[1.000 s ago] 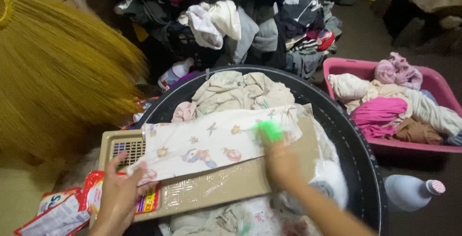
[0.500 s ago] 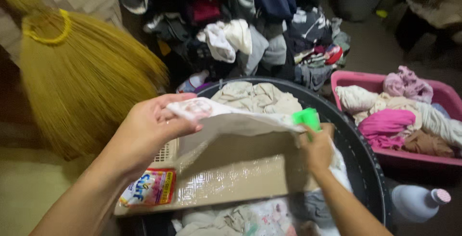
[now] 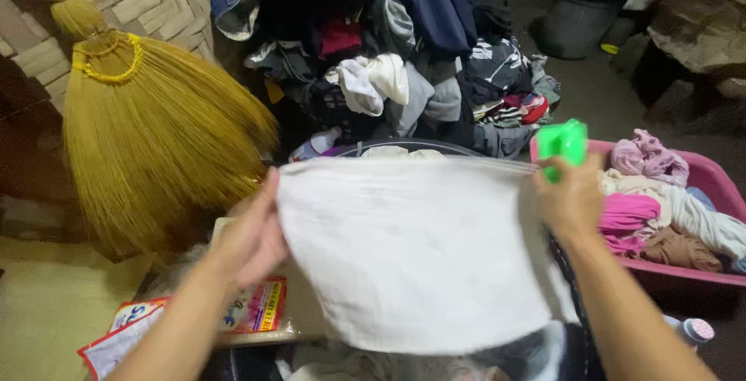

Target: The person hand washes clothes in a large black basin using a green brush and a washboard. They scrub a white floral cloth and a white cloth with colorful patterns, then wring them out and place them back into the basin.

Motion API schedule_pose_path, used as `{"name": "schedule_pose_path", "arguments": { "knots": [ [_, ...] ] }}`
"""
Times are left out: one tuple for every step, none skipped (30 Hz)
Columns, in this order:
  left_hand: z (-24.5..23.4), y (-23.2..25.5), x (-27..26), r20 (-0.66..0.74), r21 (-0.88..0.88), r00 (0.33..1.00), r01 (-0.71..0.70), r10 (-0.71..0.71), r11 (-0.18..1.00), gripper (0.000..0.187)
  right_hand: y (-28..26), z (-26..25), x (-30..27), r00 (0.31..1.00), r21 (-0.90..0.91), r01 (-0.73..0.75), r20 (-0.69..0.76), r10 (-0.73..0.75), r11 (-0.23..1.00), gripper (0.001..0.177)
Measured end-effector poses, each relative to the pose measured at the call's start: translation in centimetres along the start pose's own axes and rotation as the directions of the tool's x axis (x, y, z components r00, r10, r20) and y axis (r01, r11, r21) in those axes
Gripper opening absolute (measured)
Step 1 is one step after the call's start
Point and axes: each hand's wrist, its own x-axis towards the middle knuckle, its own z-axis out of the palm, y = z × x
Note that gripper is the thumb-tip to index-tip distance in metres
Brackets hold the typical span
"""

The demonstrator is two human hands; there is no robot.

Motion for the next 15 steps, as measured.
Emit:
{"name": "schedule_pose_path", "arguments": {
  "knots": [
    [-1.1,-3.0,1.1,0.05,-0.14,0.988,0.15,-0.145,0.979,0.053,1.2,2.3,-1.1,0.997,0.003,-0.022,0.069,0.022,1.0,0.034],
    [-2.5,-6.3,1.8,-0.001,-0.015,0.976,0.216,-0.216,0.976,0.042,1.8,4.6,-2.5,0.989,0.004,-0.046,0.143,0.045,0.999,0.045],
    [-3.6,-9.7,2.5,-0.06,0.107,0.959,0.283,-0.278,0.953,0.036,1.7,6.8,-4.1,0.991,0.046,0.0,0.137,-0.006,0.999,0.044],
    [-5.0,-12.4,3.0,-0.111,0.201,0.948,0.316,-0.299,0.927,0.031,0.7,8.5,-6.0,0.99,0.088,0.049,0.128,-0.06,0.995,0.044],
    [-6.6,-14.3,3.8,-0.163,0.292,0.935,0.351,-0.315,0.89,0.026,-1.2,10.1,-8.0,0.981,0.044,0.051,0.188,-0.058,0.998,0.055],
    [-8.1,-16.0,4.3,-0.171,0.327,0.949,0.307,-0.264,0.894,0.024,-4.4,11.4,-11.3,0.961,0.158,-0.027,0.277,-0.018,0.987,0.045],
    [-9.3,-17.5,4.5,-0.176,0.361,0.961,0.264,-0.213,0.894,0.023,-7.5,12.1,-14.5,0.923,0.169,0.006,0.377,-0.07,0.986,0.047],
    [-10.2,-18.4,5.0,-0.176,0.399,0.972,0.216,-0.157,0.891,0.021,-11.1,12.6,-17.5,0.88,0.207,0.074,0.447,-0.162,0.975,0.05],
    [-10.9,-19.3,4.9,-0.21,0.462,0.963,0.25,-0.17,0.851,0.021,-14.4,12.8,-20.4,0.831,0.286,0.149,0.483,-0.277,0.946,0.053],
    [-11.5,-19.7,4.9,-0.239,0.524,0.956,0.275,-0.171,0.806,0.021,-16.8,13.1,-22.1,0.801,0.402,0.226,0.443,-0.404,0.888,0.056],
    [-11.8,-19.7,5.3,-0.267,0.583,0.948,0.3,-0.17,0.755,0.022,-17.9,13.3,-23.2,0.786,0.505,0.299,0.35,-0.509,0.81,0.06],
    [-12.1,-19.8,5.2,-0.258,0.553,0.95,0.295,-0.176,0.78,0.022,-17.8,13.8,-23.1,0.761,0.574,0.367,0.267,-0.591,0.732,0.064],
    [-12.3,-19.9,4.9,-0.249,0.521,0.951,0.29,-0.182,0.803,0.022,-16.6,13.8,-23.5,0.745,0.645,0.449,0.112,-0.658,0.618,0.066],
    [-12.3,-20.0,4.3,-0.239,0.488,0.953,0.286,-0.189,0.825,0.023,-13.9,14.5,-21.4,0.694,0.438,0.5,0.313,-0.648,0.747,0.059],
    [-12.2,-20.0,3.6,-0.259,0.512,0.951,0.283,-0.168,0.811,0.024,-10.3,14.7,-19.8,0.754,0.273,0.311,0.512,-0.412,0.91,0.045]
  ]
}}
